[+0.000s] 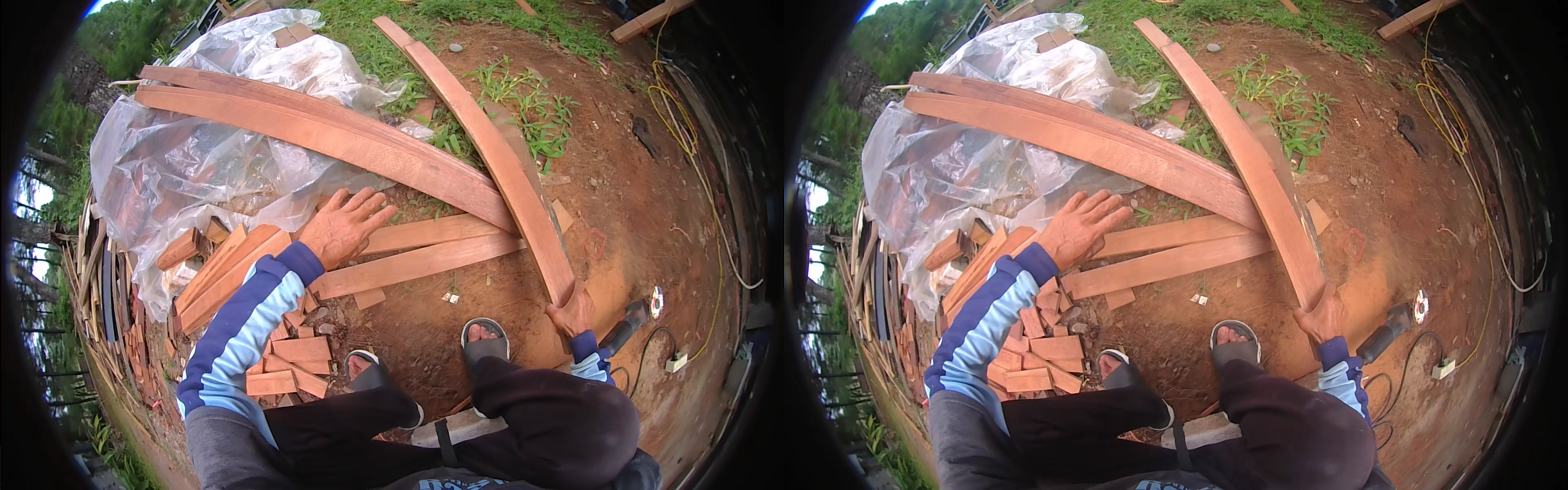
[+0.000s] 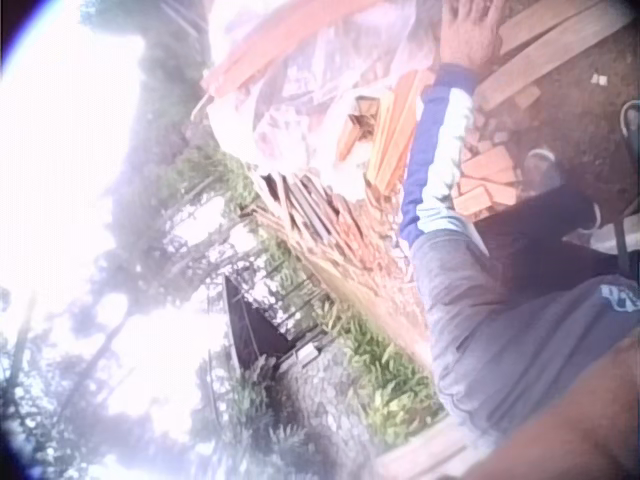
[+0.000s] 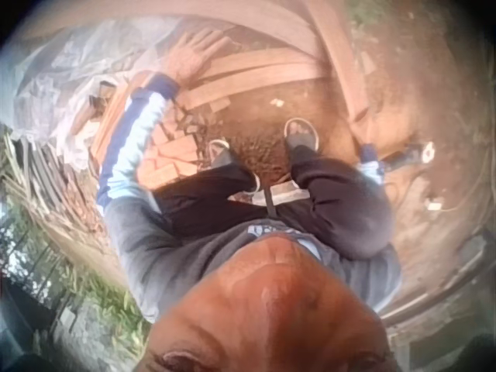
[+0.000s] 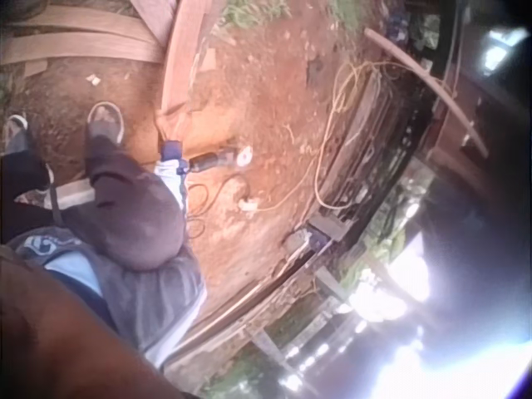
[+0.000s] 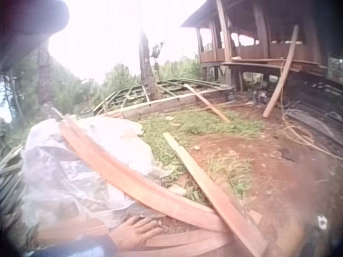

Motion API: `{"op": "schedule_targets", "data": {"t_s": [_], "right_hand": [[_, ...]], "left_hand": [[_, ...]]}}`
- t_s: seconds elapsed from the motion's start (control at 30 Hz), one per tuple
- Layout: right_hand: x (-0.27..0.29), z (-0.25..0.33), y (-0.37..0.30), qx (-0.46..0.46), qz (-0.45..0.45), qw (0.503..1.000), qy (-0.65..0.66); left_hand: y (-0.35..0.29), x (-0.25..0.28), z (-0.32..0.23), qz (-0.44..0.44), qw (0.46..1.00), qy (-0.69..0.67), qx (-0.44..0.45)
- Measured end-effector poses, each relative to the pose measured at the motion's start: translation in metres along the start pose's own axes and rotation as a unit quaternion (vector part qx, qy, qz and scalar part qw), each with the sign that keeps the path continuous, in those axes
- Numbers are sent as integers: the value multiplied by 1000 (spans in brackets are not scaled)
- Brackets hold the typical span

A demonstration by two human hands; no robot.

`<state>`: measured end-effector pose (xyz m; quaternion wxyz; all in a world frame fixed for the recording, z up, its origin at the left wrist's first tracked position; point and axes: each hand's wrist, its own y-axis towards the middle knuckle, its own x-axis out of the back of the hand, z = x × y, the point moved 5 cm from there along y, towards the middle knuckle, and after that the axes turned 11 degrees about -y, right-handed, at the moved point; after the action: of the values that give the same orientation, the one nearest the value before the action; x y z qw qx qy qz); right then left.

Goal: The person uses an angle grinder to cut a wooden plank placed on a support block. After cutting, the person picks up the cut piece and walks toward a wooden structure.

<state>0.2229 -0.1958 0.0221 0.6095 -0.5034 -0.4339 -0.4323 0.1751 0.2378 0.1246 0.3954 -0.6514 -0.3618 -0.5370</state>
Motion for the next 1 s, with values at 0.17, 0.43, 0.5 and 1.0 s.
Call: {"op": "schedule_targets", "data": {"t_s": [0.17, 0.43, 0.5, 1.0], "right_hand": [[7, 25, 44, 33, -23, 999, -9], [39, 125, 189, 111, -36, 993, -17], [52, 142, 216, 149, -48, 987, -25], [-16, 127, 156, 243, -122, 948, -163]], "left_hand": [[-105, -44, -14, -10, 980, -153, 126], [-117, -74, -34, -42, 966, -231, 109], [-109, -74, -33, -49, 962, -245, 107], [-144, -111, -31, 1, 929, -320, 187]]}}
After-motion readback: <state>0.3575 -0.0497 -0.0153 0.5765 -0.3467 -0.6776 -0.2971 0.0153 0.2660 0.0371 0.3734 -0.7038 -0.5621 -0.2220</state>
